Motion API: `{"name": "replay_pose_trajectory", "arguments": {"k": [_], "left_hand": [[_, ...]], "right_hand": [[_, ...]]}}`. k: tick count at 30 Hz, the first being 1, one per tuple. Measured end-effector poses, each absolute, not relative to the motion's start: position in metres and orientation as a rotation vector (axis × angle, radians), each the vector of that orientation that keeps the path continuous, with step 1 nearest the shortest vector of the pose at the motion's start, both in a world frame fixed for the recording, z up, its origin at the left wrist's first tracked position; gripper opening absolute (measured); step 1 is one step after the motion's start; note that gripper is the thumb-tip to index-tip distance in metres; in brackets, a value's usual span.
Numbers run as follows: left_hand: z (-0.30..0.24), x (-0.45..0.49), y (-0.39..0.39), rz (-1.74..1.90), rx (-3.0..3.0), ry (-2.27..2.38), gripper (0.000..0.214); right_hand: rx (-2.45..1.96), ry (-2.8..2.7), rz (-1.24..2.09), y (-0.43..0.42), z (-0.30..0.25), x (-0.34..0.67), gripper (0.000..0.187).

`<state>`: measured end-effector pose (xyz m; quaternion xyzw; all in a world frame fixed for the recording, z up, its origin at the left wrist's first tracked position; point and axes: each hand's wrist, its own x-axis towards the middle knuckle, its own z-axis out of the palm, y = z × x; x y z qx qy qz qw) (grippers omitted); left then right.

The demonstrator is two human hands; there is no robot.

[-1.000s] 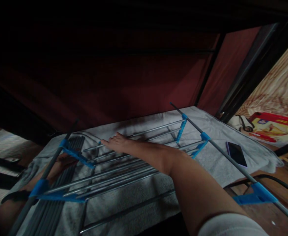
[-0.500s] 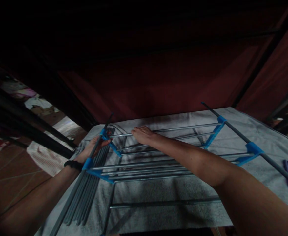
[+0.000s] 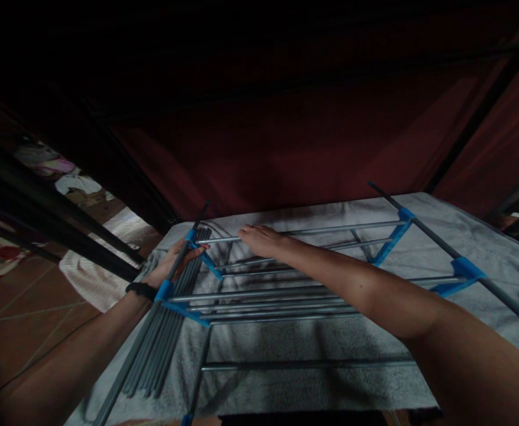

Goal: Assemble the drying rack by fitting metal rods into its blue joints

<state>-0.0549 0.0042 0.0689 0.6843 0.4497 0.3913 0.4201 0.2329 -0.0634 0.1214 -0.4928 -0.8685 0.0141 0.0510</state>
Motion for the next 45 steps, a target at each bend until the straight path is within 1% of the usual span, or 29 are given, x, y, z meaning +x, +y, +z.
{"name": "replay_pose_trajectory", "arguments": {"k": [4, 8, 12, 17, 22, 29, 35, 38, 41, 43, 45], "left_hand": [[0.067, -0.051, 0.002, 0.983, 1.537, 1.116, 0.045], [0.069, -0.048, -0.001, 0.98, 1.504, 1.121, 0.043], [0.07, -0.047, -0.006, 0.985, 1.575, 1.12, 0.048], [0.071, -0.047, -0.011, 1.002, 1.696, 1.103, 0.047], [0.067, -0.052, -0.004, 0.962, 1.806, 1.05, 0.05], [0.054, -0.057, 0.006, 0.947, 1.767, 1.043, 0.043], [0.064, -0.051, 0.002, 0.919, 1.807, 1.089, 0.041], [0.068, -0.045, 0.001, 0.942, 1.721, 1.156, 0.05], [0.07, -0.042, 0.0, 0.98, 1.673, 1.175, 0.061], [0.07, -0.042, -0.001, 0.978, 1.695, 1.142, 0.061], [0.07, -0.043, -0.002, 0.965, 1.703, 1.102, 0.06]], "right_hand": [[-1.486, -2.646, 0.058, -0.063, 0.119, 0.235, 0.026], [-1.466, -2.635, 0.062, -0.063, 0.116, 0.237, 0.026], [-1.453, -2.617, 0.08, -0.063, 0.117, 0.238, 0.026], [-1.459, -2.607, 0.091, -0.063, 0.118, 0.238, 0.024], [-1.465, -2.611, 0.092, -0.063, 0.119, 0.237, 0.024], [-1.444, -2.595, 0.098, -0.059, 0.116, 0.238, 0.023], [-1.468, -2.581, 0.122, -0.056, 0.115, 0.237, 0.024], [-1.471, -2.582, 0.089, -0.061, 0.119, 0.238, 0.023], [-1.347, -2.591, -0.068, -0.074, 0.127, 0.239, 0.027], [-1.21, -2.632, -0.154, -0.085, 0.13, 0.239, 0.03], [-1.101, -2.763, -0.122, -0.094, 0.127, 0.239, 0.031]]}}
